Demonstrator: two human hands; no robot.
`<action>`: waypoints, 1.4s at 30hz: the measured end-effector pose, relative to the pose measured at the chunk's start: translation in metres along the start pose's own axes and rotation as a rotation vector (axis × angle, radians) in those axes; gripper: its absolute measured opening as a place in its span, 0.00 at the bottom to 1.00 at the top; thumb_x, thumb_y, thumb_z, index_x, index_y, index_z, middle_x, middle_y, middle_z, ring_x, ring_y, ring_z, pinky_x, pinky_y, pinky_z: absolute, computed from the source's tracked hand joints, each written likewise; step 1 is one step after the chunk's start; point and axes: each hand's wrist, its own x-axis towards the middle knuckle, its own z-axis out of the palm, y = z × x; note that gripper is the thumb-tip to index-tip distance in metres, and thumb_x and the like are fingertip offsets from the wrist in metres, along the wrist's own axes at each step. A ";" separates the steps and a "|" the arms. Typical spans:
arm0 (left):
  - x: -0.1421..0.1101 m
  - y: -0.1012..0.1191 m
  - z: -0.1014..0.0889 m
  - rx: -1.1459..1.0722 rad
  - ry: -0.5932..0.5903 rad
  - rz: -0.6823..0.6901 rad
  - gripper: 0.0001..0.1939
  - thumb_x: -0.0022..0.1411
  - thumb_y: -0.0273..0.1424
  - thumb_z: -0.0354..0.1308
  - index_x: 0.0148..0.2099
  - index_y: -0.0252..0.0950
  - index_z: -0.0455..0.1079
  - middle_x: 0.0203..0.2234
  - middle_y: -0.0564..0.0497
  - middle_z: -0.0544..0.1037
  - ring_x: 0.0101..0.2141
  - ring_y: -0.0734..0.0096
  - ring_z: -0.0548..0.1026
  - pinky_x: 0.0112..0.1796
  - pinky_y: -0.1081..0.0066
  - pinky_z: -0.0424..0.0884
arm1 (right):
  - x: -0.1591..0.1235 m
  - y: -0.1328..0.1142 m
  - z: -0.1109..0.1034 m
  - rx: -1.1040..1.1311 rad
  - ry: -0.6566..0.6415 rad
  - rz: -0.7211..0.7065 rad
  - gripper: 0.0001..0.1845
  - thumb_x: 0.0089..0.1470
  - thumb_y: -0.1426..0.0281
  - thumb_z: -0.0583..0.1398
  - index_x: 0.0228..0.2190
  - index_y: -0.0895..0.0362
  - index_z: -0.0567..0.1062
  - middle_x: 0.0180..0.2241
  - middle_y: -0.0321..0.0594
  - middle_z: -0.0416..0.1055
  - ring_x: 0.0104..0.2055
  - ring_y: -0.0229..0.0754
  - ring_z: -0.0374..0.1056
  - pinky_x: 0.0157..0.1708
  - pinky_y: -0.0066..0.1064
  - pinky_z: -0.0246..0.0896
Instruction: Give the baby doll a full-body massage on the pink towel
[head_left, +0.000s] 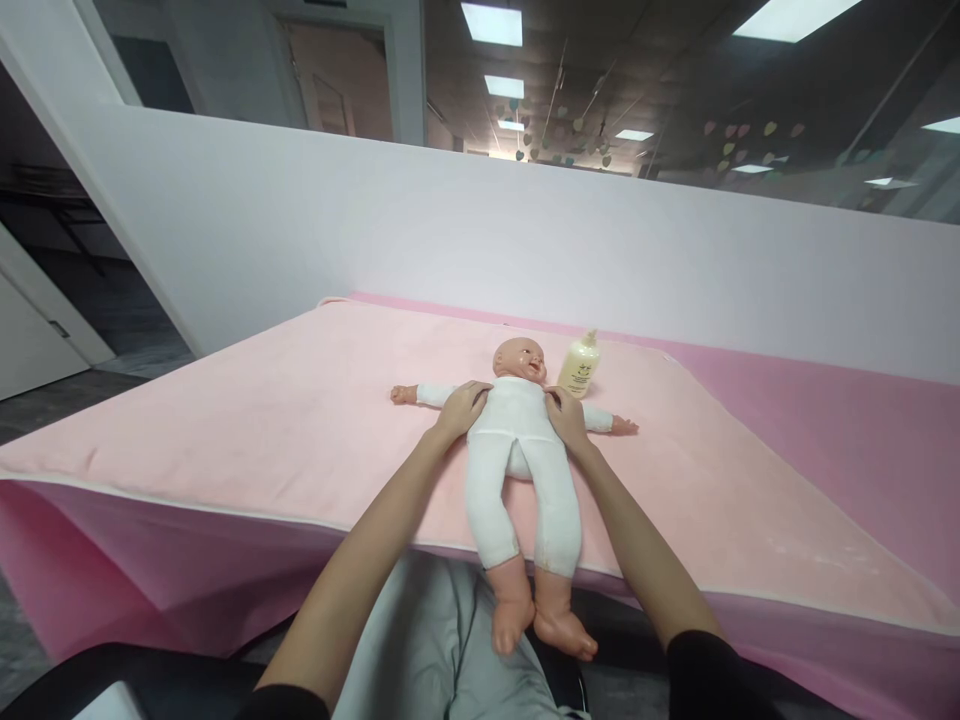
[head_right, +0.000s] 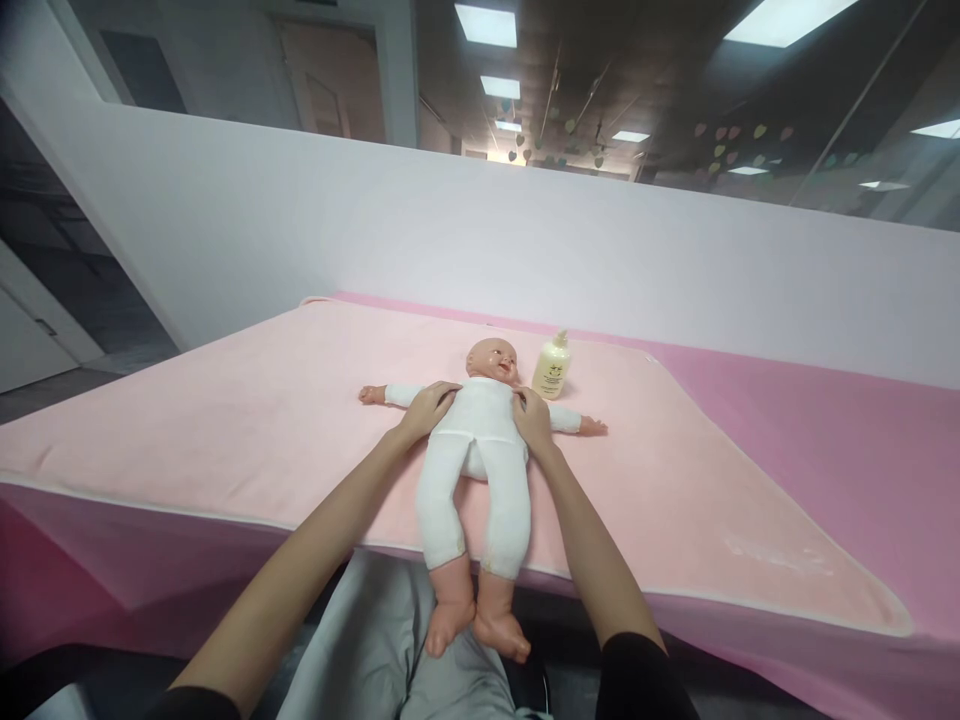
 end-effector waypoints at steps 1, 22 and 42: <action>0.000 0.000 0.000 0.000 0.000 -0.001 0.17 0.64 0.30 0.42 0.49 0.34 0.69 0.45 0.46 0.75 0.46 0.66 0.72 0.50 0.64 0.67 | 0.000 0.000 0.000 0.002 -0.001 0.000 0.16 0.51 0.66 0.49 0.33 0.58 0.73 0.36 0.45 0.74 0.39 0.45 0.68 0.42 0.37 0.61; 0.010 0.017 0.000 -0.071 0.037 -0.189 0.17 0.60 0.28 0.45 0.46 0.34 0.72 0.42 0.46 0.77 0.44 0.64 0.74 0.49 0.65 0.68 | -0.001 -0.005 0.000 0.031 -0.012 0.057 0.14 0.48 0.66 0.51 0.31 0.57 0.74 0.33 0.43 0.75 0.37 0.45 0.69 0.40 0.36 0.60; 0.073 0.036 0.040 -0.296 0.195 -0.432 0.34 0.59 0.49 0.50 0.63 0.40 0.55 0.57 0.37 0.63 0.56 0.53 0.65 0.55 0.57 0.60 | 0.047 -0.009 0.016 0.102 0.203 0.413 0.08 0.45 0.67 0.54 0.26 0.55 0.72 0.31 0.44 0.73 0.40 0.48 0.68 0.45 0.39 0.59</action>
